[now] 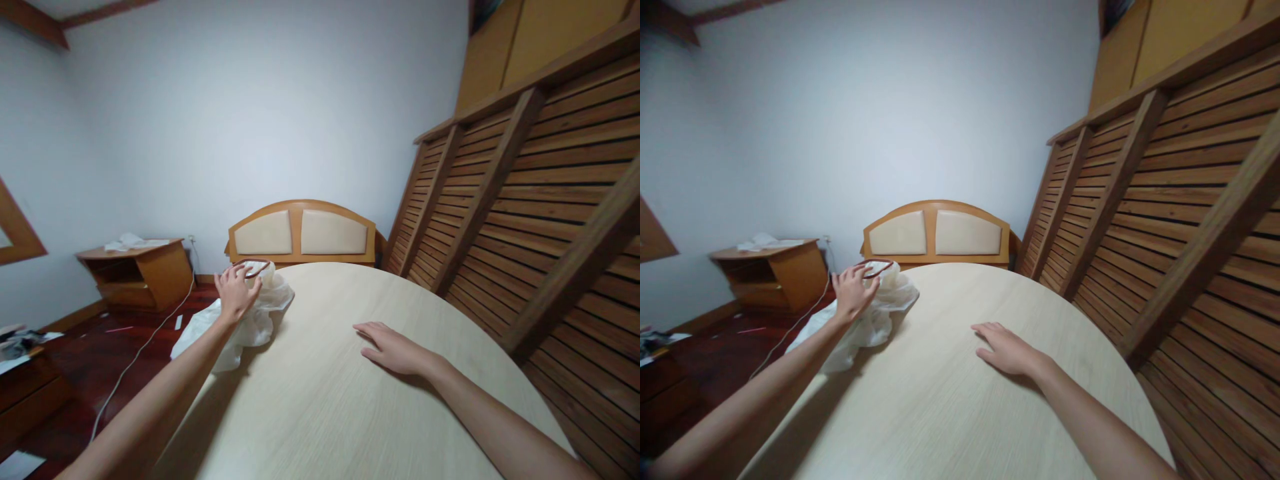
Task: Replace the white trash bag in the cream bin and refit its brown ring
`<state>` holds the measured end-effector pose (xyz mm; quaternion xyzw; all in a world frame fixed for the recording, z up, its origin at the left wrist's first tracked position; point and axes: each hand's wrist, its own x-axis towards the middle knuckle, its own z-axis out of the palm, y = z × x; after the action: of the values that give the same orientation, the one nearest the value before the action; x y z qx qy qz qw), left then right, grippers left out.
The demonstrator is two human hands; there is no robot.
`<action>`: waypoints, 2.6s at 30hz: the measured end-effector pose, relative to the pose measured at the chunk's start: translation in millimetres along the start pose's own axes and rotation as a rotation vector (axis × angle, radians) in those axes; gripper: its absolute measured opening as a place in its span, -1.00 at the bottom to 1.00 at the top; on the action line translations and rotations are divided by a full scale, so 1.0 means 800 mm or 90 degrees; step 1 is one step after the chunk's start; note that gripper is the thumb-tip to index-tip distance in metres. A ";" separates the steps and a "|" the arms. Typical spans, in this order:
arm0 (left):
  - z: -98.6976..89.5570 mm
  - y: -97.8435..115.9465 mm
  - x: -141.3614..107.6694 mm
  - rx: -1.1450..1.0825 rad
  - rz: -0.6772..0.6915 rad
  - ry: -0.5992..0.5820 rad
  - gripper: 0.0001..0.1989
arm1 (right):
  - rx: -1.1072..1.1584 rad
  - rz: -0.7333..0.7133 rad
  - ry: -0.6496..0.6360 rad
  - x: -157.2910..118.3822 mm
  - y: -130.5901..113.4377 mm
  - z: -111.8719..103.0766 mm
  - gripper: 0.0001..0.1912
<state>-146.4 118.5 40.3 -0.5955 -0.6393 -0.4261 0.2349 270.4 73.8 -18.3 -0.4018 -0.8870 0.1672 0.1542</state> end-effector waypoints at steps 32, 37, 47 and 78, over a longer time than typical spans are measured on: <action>0.054 0.141 -0.145 -0.175 0.290 -0.542 -0.50 | -0.116 0.106 -0.005 0.060 -0.005 0.050 -0.25; 0.055 0.143 -0.143 -0.170 0.292 -0.543 -0.50 | -0.110 0.102 -0.004 0.059 -0.002 0.047 -0.27; 0.065 0.143 -0.138 -0.162 0.295 -0.557 -0.49 | -0.096 0.107 0.005 0.065 0.006 0.046 -0.29; 0.070 0.135 -0.143 -0.185 0.306 -0.533 -0.51 | -0.101 0.105 -0.001 0.066 0.003 0.048 -0.29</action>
<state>-10.4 92.8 -53.4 -0.8721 -0.4576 -0.1694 -0.0355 223.3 108.8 -46.6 -0.4844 -0.8614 0.1085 0.1072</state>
